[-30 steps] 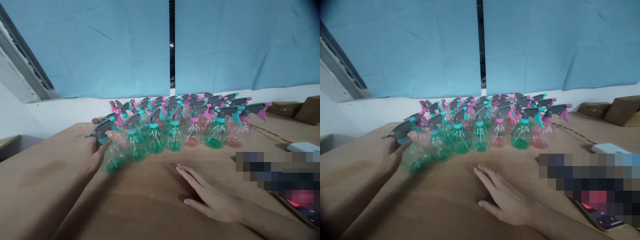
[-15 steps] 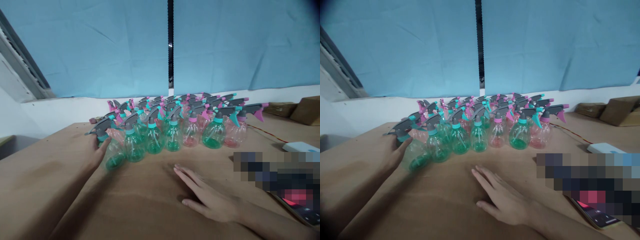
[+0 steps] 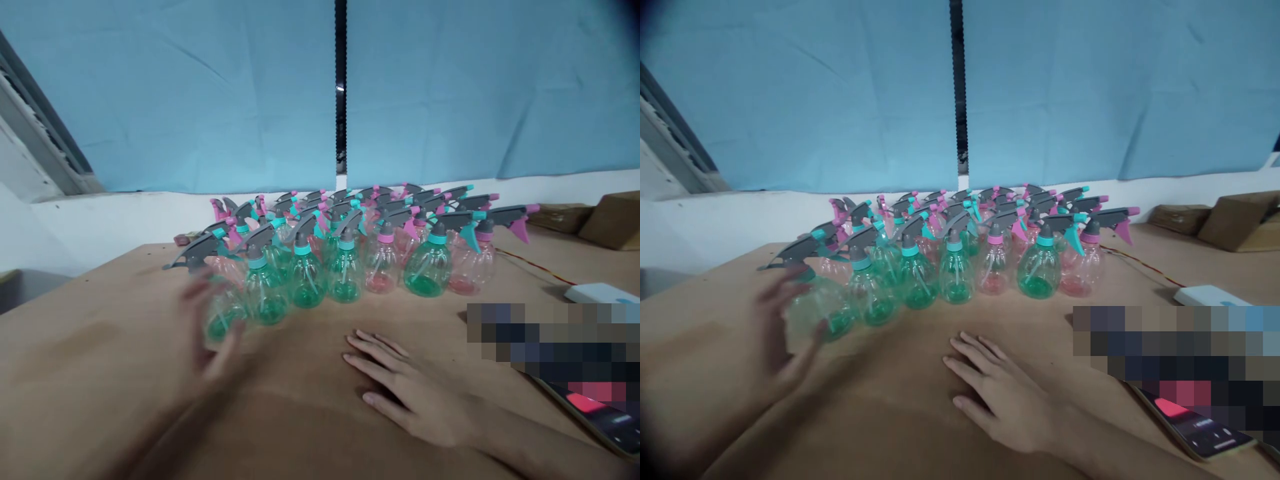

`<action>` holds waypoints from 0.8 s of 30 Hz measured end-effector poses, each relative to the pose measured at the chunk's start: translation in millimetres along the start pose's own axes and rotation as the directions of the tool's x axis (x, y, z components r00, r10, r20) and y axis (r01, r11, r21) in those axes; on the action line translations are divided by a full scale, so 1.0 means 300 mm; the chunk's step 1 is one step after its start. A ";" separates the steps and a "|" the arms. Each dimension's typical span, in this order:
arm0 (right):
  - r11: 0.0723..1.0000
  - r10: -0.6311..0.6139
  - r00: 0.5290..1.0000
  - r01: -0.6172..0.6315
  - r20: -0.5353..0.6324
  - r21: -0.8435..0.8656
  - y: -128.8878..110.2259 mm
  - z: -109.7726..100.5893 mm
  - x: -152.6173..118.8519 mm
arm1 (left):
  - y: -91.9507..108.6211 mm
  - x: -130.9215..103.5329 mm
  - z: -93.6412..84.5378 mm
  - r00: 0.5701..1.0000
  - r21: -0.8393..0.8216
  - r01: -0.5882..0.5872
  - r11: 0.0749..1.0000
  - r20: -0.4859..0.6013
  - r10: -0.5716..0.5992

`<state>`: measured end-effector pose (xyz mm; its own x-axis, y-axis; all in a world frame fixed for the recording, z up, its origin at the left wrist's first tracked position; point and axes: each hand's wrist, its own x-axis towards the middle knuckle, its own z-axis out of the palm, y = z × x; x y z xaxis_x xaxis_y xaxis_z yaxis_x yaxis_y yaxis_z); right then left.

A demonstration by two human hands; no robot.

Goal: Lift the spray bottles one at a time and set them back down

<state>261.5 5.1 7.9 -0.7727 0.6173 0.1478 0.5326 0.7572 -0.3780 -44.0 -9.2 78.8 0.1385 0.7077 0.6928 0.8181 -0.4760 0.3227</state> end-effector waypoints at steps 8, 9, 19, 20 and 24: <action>0.995 0.055 0.998 -0.057 -0.021 -0.085 0.001 -0.006 -0.002 | 0.156 -0.035 0.280 0.654 0.030 -0.277 0.960 0.738 0.165; 0.993 0.066 0.997 -0.068 -0.026 -0.095 0.002 -0.008 -0.002 | 0.156 -0.034 0.298 0.629 0.032 -0.274 0.961 0.762 0.154; 0.985 0.129 0.992 -0.130 -0.017 -0.112 0.015 -0.003 -0.001 | 0.118 -0.021 0.311 0.585 0.033 -0.278 0.960 0.799 0.142; 0.985 0.128 0.992 -0.130 -0.021 -0.112 0.017 0.000 -0.001 | 0.118 -0.022 0.312 0.586 0.031 -0.279 0.960 0.797 0.144; 0.986 0.129 0.991 -0.131 -0.033 -0.104 0.021 0.005 -0.003 | 0.118 -0.025 0.316 0.589 0.024 -0.290 0.957 0.792 0.158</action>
<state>265.0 8.9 4.1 -0.6860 0.7163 0.1280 0.6625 0.6876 -0.2972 37.0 18.2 23.9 0.6532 0.7554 -0.0519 0.7563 -0.6477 0.0922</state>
